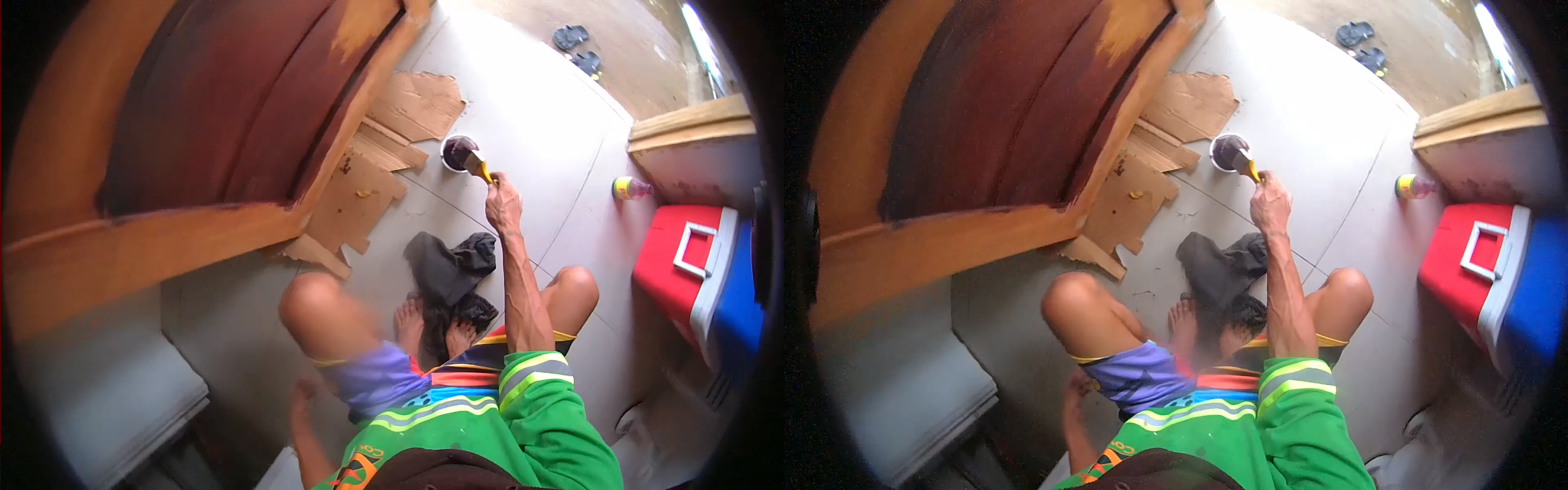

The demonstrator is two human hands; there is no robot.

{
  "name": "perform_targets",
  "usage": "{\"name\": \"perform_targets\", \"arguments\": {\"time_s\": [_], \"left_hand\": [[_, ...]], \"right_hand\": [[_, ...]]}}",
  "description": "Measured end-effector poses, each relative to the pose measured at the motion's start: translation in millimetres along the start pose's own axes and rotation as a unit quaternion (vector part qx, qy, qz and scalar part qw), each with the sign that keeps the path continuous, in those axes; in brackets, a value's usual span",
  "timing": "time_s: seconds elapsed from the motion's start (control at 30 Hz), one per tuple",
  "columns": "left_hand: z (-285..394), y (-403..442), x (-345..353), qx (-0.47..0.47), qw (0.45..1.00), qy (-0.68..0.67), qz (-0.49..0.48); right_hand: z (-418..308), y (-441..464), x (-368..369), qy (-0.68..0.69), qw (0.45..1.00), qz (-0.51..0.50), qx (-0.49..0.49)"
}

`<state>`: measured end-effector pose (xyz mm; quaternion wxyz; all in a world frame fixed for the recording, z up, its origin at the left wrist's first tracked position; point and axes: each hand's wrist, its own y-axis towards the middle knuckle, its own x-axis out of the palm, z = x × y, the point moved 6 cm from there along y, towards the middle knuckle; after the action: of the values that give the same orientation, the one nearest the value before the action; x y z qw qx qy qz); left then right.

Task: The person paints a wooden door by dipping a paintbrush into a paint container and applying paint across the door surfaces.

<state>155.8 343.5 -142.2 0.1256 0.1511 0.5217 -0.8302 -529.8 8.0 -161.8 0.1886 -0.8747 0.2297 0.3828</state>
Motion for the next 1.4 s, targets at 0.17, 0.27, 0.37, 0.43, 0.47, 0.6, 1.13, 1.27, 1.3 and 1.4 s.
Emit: {"name": "perform_targets", "arguments": {"time_s": [0.17, 0.27, 0.37, 0.43, 0.47, 0.6, 1.13, 1.27, 1.3, 1.4], "left_hand": [[217, -42, 3, 0.165, 0.974, 0.117, 0.106], [302, -37, 7, 0.308, 0.949, 0.062, 0.000], [381, -87, 29, 0.371, 0.917, 0.149, -0.005], [414, -104, 44, 0.417, 0.892, 0.168, -0.041], [426, -111, 50, 0.436, 0.880, 0.174, -0.070], [463, -133, 85, 0.463, 0.849, 0.212, -0.142], [458, -37, 21, 0.414, 0.863, 0.215, 0.194], [464, -45, 27, 0.433, 0.835, 0.255, 0.222], [465, -49, 32, 0.449, 0.823, 0.259, 0.233], [468, -54, 36, 0.452, 0.802, 0.285, 0.268]], "right_hand": [[29, 1, 24, 0.154, 0.986, -0.005, 0.065], [50, 1, 41, 0.231, 0.967, -0.011, 0.103], [53, -3, 52, 0.292, 0.954, -0.016, 0.072], [47, -8, 56, 0.345, 0.934, -0.046, 0.081], [44, -12, 53, 0.371, 0.923, -0.056, 0.085], [13, -23, 51, 0.473, 0.874, -0.097, 0.055], [-143, -56, 231, 0.366, 0.922, -0.126, -0.021], [-174, -109, 262, 0.298, 0.948, -0.043, -0.104], [-176, -135, 269, 0.249, 0.958, -0.109, -0.095], [-161, -166, 261, 0.209, 0.947, -0.226, -0.097]]}}
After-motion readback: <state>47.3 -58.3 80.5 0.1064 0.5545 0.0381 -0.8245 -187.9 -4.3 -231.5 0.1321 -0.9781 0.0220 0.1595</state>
